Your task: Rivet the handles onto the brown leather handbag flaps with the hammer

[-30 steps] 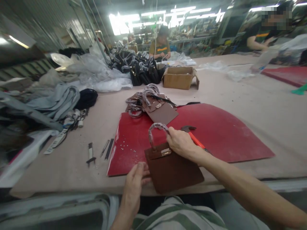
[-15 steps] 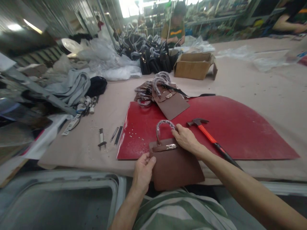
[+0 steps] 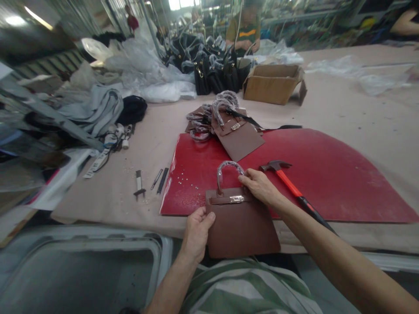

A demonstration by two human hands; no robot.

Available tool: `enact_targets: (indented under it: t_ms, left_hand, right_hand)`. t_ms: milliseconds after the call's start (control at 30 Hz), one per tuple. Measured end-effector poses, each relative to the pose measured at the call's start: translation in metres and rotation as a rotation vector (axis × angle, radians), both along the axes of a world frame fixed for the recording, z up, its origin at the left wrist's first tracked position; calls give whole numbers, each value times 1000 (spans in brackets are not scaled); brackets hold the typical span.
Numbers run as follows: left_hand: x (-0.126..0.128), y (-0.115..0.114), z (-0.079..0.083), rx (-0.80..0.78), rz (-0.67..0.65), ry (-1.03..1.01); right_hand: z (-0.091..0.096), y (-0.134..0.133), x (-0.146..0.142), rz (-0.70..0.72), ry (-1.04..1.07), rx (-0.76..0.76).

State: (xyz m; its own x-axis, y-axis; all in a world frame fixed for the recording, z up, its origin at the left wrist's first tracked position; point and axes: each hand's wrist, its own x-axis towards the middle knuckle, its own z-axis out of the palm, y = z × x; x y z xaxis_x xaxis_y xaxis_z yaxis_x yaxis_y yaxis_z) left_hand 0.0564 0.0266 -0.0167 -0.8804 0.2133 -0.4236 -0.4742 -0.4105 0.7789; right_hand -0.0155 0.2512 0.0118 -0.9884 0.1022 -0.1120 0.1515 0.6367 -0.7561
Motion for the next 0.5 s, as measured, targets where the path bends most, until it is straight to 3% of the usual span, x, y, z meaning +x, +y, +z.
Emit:
enact_targets:
  t_ms: [167,333,500]
  left_hand:
    - [2,-1,-1,-3,-12,-14]
    - [-12,-19,7,-81,-26,31]
    - [-28,-26,22,-138,-42,62]
  right_hand:
    - [10,5,2,42,-58,-139]
    - [20,21,7,159,-179,-644]
    - [18,28,9,207,-157,-669]
